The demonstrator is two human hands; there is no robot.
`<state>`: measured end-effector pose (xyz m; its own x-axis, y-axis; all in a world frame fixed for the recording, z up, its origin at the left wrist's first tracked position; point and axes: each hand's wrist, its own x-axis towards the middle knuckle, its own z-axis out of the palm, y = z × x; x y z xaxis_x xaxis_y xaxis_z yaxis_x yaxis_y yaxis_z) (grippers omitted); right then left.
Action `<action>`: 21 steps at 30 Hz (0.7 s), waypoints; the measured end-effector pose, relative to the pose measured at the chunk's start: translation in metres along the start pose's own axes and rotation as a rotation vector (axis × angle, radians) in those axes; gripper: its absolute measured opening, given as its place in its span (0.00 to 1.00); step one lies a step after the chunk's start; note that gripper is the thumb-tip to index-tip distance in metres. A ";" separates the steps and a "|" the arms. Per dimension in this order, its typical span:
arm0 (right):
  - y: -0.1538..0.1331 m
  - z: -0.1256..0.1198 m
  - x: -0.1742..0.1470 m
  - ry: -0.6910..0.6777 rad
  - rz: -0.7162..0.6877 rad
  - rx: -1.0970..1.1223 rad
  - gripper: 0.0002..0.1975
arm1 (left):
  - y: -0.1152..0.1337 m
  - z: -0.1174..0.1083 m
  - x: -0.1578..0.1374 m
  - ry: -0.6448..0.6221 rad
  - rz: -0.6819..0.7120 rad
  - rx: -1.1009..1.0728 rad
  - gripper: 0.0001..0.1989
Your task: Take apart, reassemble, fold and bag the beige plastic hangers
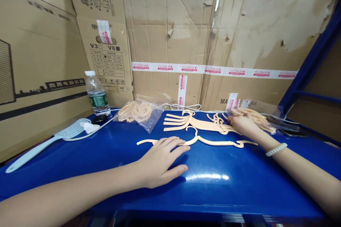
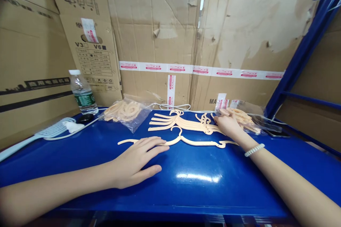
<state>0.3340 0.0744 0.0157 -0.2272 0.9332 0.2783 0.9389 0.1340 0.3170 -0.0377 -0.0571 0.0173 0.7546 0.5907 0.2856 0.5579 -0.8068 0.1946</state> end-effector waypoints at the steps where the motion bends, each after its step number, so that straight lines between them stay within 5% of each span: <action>1: 0.000 -0.002 0.000 0.025 0.003 0.002 0.14 | 0.000 0.000 0.000 0.008 0.001 -0.006 0.23; 9: -0.005 -0.035 -0.012 0.371 0.144 0.095 0.15 | 0.004 -0.003 0.000 0.139 -0.024 -0.347 0.18; 11: -0.021 -0.045 -0.018 0.449 0.133 0.305 0.14 | 0.005 -0.001 0.002 0.138 -0.106 -0.520 0.17; 12: -0.033 -0.050 -0.022 0.475 0.104 0.577 0.13 | 0.005 0.001 0.003 0.125 -0.154 -0.624 0.17; 14: -0.061 -0.059 -0.033 0.373 0.003 1.167 0.15 | 0.005 0.004 0.007 0.086 -0.253 -0.844 0.19; 16: -0.092 -0.067 -0.047 0.201 -0.070 1.497 0.16 | 0.005 0.007 0.010 0.063 -0.331 -1.041 0.23; 21: -0.145 -0.074 -0.076 -0.179 -0.315 1.760 0.13 | 0.005 0.008 0.014 0.081 -0.431 -1.215 0.18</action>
<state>0.1955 -0.0409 0.0158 -0.5175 0.8104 0.2747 0.0414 0.3443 -0.9380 -0.0216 -0.0525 0.0151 0.5465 0.8367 0.0348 0.0472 -0.0723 0.9963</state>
